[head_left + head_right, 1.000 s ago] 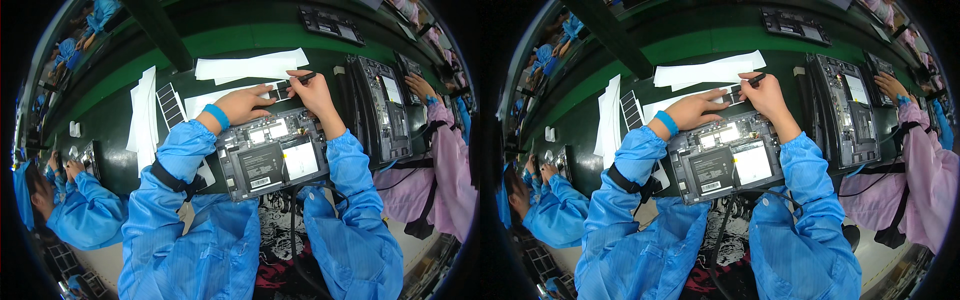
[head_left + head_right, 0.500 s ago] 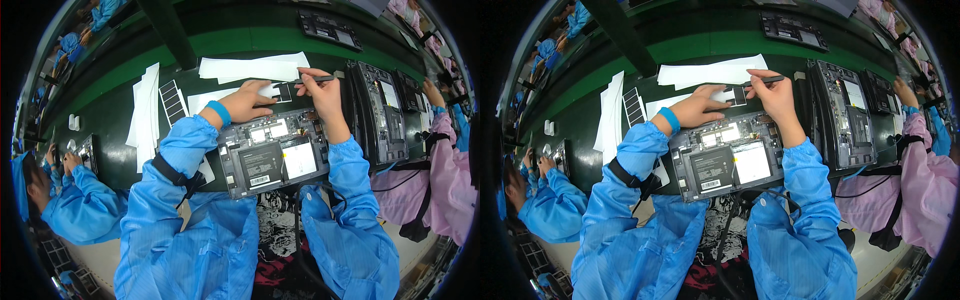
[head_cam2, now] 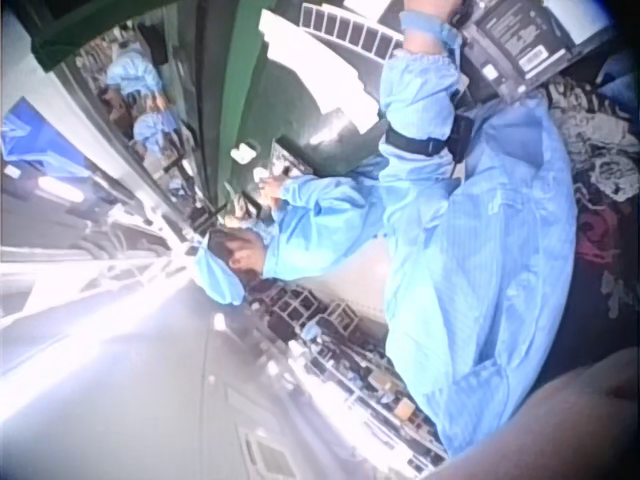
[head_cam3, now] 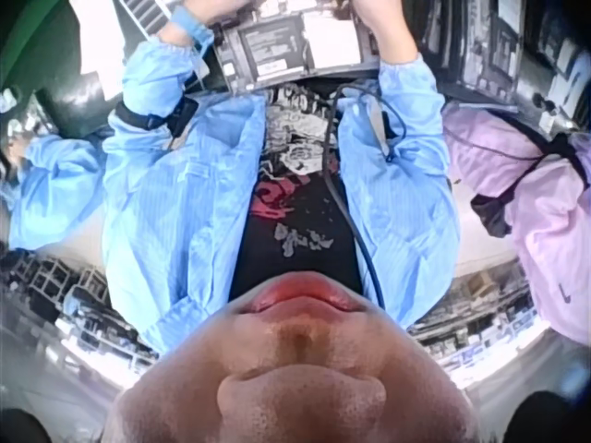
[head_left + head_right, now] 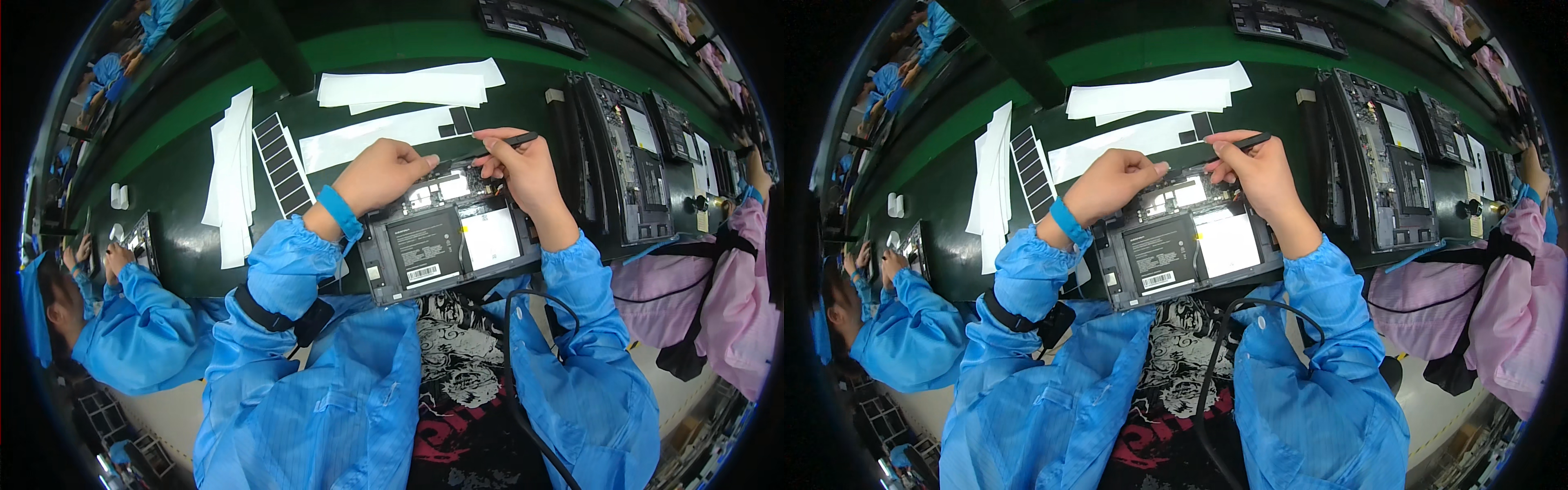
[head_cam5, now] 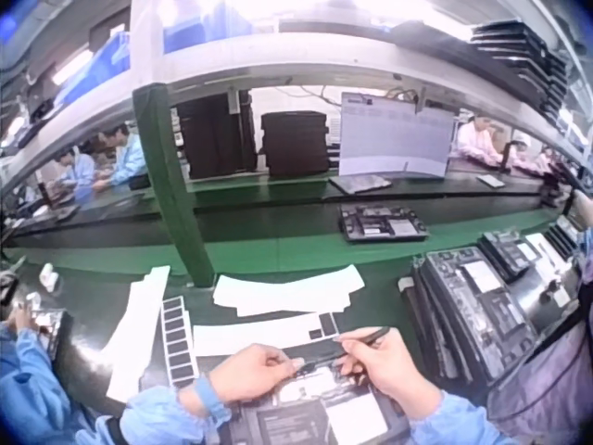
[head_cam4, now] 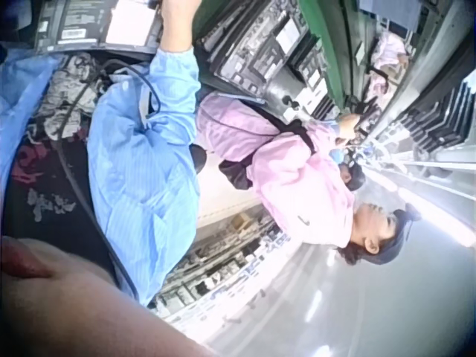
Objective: Assembling internal components and applying adhesive strips to a tablet device on an assembly line.
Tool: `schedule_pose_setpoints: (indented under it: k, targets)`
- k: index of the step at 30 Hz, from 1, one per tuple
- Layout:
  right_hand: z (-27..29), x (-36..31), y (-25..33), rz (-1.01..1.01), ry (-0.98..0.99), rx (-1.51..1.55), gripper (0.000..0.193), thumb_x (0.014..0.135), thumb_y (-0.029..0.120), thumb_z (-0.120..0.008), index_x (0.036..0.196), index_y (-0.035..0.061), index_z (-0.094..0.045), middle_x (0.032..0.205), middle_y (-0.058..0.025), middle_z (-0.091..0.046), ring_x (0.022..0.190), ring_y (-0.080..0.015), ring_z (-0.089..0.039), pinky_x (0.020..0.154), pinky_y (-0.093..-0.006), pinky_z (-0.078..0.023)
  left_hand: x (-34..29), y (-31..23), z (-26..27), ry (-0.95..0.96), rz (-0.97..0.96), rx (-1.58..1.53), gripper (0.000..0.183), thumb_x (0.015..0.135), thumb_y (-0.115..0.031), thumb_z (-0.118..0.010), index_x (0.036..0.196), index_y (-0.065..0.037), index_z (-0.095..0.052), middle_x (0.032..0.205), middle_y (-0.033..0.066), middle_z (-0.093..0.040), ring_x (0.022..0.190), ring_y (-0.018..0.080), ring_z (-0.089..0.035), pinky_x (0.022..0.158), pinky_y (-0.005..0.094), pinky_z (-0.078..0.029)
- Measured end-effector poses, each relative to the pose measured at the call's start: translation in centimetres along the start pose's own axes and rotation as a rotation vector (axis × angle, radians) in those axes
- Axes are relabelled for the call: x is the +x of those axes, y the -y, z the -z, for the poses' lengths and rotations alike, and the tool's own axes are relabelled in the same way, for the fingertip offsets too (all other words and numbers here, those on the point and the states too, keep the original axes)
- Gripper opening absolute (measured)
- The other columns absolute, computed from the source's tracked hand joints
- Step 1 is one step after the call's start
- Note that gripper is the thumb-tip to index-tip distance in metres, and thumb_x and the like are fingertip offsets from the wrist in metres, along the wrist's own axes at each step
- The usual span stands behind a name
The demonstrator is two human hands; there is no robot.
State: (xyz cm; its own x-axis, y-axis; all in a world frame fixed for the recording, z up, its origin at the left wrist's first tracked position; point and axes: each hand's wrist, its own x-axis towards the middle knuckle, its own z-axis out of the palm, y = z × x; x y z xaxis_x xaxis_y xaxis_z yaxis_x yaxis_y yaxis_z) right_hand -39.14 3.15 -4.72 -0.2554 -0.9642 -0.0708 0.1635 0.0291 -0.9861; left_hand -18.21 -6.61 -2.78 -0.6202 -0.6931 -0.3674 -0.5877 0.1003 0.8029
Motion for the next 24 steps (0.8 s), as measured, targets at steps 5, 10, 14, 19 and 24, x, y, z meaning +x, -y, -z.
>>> schedule_pose_setpoints:
  k: [5,10,14,19,24]
  targets:
    - [0.1,0.1,-0.2,0.027,0.05,-0.048,0.02,0.092,0.006,-0.06,0.103,-0.0084,-0.067,0.064,-0.0077,-0.065,0.06,-0.0105,-0.063,0.066,-0.0234,-0.054,0.2,0.1,-0.6,0.043,-0.03,-0.051,0.032,0.091,-0.027,-0.068,0.09,0.005,-0.069,0.07,0.0054,-0.067,0.061,0.0089,-0.057,0.055,0.0234,-0.044]
    - [0.4,0.0,-0.5,0.028,0.04,-0.075,0.018,0.091,0.006,-0.06,0.102,-0.0067,-0.068,0.063,-0.006,-0.064,0.063,-0.011,-0.064,0.063,-0.0228,-0.053,0.3,0.3,-0.6,0.075,-0.055,-0.018,0.024,0.091,-0.02,-0.065,0.086,0.003,-0.068,0.067,0.0038,-0.066,0.06,0.0065,-0.056,0.054,0.0226,-0.043]
    - [0.5,0.1,-0.8,0.031,0.041,-0.135,0.018,0.092,0.008,-0.06,0.102,-0.0043,-0.069,0.063,-0.0053,-0.063,0.067,-0.0135,-0.067,0.058,-0.0222,-0.051,0.5,0.4,-0.8,0.045,-0.074,0.049,0.026,0.091,-0.022,-0.065,0.086,0.003,-0.068,0.067,0.0045,-0.066,0.058,0.0078,-0.056,0.053,0.0243,-0.042]
    - [0.6,0.1,-0.7,0.017,0.047,-0.113,0.018,0.093,0.009,-0.06,0.103,-0.0035,-0.069,0.064,-0.0057,-0.063,0.07,-0.0146,-0.068,0.057,-0.0217,-0.05,-0.2,-1.0,-1.5,-0.139,-0.08,0.242,0.034,0.09,-0.031,-0.066,0.083,0.003,-0.067,0.063,0.0069,-0.064,0.054,0.0115,-0.055,0.049,0.0283,-0.042]
    - [0.7,0.2,-0.8,0.007,0.069,-0.002,0.018,0.093,0.008,-0.06,0.102,-0.0052,-0.068,0.065,-0.0054,-0.064,0.065,-0.0124,-0.066,0.063,-0.023,-0.053,-0.5,-0.9,-1.5,-0.115,-0.102,0.179,0.035,0.091,-0.031,-0.066,0.083,0.002,-0.067,0.061,0.006,-0.061,0.053,0.011,-0.054,0.049,0.0286,-0.041]
